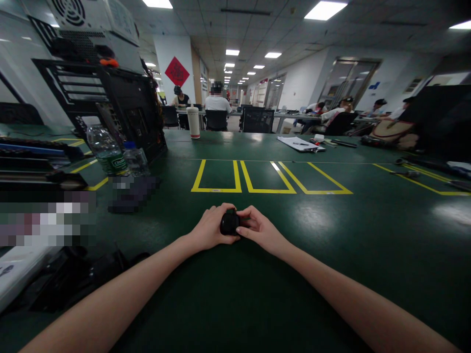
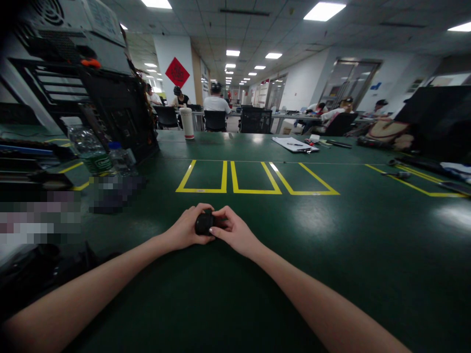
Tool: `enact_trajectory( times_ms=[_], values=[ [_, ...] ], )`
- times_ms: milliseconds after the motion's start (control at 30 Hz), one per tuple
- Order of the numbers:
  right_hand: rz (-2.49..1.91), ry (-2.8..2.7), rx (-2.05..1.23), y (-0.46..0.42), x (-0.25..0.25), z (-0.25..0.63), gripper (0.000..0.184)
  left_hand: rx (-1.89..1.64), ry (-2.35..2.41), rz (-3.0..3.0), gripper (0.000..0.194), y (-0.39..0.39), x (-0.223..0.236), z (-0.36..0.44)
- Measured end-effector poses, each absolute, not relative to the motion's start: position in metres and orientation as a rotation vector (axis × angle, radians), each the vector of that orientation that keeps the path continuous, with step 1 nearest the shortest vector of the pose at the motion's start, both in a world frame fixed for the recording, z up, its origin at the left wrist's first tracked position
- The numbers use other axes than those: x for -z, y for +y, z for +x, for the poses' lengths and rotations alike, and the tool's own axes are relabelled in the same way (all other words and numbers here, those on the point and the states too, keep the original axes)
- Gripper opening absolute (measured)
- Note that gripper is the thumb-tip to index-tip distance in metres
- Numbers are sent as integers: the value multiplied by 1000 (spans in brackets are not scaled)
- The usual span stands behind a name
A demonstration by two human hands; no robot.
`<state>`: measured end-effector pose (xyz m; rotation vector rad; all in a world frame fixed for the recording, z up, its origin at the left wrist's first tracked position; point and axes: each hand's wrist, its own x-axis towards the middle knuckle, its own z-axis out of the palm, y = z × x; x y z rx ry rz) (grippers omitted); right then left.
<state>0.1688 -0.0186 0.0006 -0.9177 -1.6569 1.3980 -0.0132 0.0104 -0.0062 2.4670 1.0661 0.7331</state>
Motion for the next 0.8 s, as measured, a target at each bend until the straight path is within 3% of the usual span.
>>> enact_trajectory(
  times_ms=[167, 533, 800],
  values=[
    [-974, -1643, -1334, -16, 4, 167, 17, -717, 1055, 2477, 60, 10, 3, -14],
    [-893, -1681, -1405, -17, 1, 169, 27, -721, 1087, 2486, 61, 11, 6, -13],
    [-992, -1644, -1349, -15, 4, 168, 19, -694, 1068, 2472, 61, 10, 3, -14]
  ],
)
